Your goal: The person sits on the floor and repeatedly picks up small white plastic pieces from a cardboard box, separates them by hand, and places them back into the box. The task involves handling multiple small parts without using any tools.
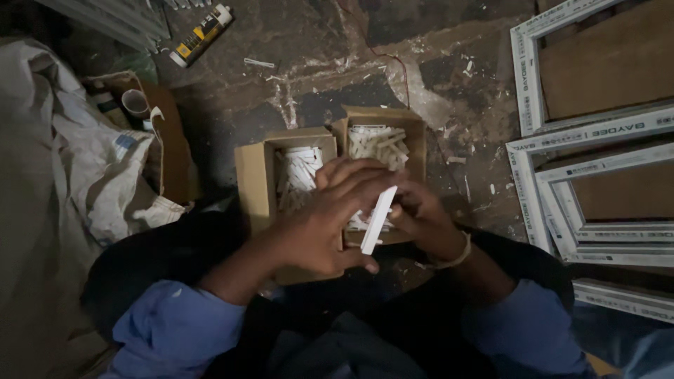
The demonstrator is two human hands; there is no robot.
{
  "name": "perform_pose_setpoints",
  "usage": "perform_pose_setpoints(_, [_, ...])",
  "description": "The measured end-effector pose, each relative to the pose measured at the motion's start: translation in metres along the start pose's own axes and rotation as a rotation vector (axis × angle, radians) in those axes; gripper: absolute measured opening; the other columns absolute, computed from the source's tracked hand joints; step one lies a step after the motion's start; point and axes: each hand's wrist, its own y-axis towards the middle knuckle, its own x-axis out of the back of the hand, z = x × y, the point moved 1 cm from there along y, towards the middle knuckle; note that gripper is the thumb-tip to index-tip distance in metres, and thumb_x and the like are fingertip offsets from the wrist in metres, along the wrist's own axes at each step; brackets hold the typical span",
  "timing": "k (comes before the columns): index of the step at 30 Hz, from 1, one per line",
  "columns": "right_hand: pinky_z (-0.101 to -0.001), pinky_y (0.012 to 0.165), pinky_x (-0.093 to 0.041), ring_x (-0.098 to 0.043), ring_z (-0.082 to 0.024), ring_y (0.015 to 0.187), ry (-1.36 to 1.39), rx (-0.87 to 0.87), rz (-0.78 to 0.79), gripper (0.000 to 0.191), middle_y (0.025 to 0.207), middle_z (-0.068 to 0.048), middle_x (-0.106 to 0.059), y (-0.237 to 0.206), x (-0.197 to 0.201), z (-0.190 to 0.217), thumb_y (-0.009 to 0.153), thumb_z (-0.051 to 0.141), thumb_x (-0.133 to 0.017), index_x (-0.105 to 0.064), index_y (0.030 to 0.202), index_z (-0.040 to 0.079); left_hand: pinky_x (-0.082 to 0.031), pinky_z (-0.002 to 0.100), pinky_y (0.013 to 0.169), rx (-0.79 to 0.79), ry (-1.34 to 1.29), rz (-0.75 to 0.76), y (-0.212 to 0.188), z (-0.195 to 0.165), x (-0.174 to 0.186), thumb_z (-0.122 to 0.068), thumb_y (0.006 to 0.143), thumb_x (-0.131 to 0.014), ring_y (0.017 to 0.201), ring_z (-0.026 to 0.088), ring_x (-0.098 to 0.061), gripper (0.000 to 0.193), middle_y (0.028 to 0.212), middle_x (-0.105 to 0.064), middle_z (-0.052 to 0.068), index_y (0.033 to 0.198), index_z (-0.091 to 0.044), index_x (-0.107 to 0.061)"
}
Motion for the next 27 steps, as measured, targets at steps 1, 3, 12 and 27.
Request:
perform_pose_setpoints(1, [-0.0312, 0.09, -0.056, -0.065, -0.017, 0.106, 0.057, -0.058, 0.002, 0.039, 0.118, -0.008, -0.066, -0.001, -0.001, -0.003, 0.108, 0.023, -0.062, -0.058, 0.139, 0.0, -0.011, 0.064, 0.129, 0.011, 0.004, 0.027, -0.001, -0.001, -0.002, -0.048, 0.072, -0.091, 0.155, 0.039, -0.032, 0.117, 0.161, -0.042, 0.016, 0.163, -0.016, -0.026])
perform_pose_setpoints(3, [-0.0363, 0.099, -0.057, -0.065, -0.021, 0.118, 0.251, -0.176, -0.001, 0.043, 0.127, -0.01, -0.065, -0.004, -0.006, -0.006, 0.105, 0.023, -0.064, -0.054, 0.141, 0.001, -0.01, 0.063, 0.13, 0.003, -0.016, 0.028, 0.0, -0.001, -0.004, -0.047, 0.069, -0.092, 0.156, 0.038, -0.031, 0.12, 0.161, -0.043, 0.014, 0.164, -0.018, -0.024])
perform_pose_setpoints(12, [-0.0442, 0.098, -0.057, -0.061, -0.027, 0.123, 0.638, -0.157, 0.131, 0.048, 0.13, -0.012, -0.057, 0.011, -0.028, -0.004, 0.107, 0.03, -0.071, -0.049, 0.144, 0.007, -0.009, 0.066, 0.128, 0.038, -0.004, 0.063, -0.006, 0.001, -0.008, -0.04, 0.058, -0.096, 0.153, 0.029, -0.035, 0.126, 0.159, -0.044, 0.009, 0.162, -0.028, -0.026])
perform_pose_setpoints(27, [-0.0386, 0.094, -0.058, -0.062, -0.025, 0.116, -0.293, 0.189, -0.008, 0.038, 0.128, -0.01, -0.058, 0.025, -0.025, 0.008, 0.098, 0.017, -0.066, -0.058, 0.135, 0.012, -0.017, 0.063, 0.12, 0.026, 0.163, 0.126, 0.004, -0.003, -0.001, -0.03, 0.07, -0.091, 0.147, 0.035, -0.038, 0.111, 0.156, -0.041, 0.014, 0.159, -0.027, -0.025])
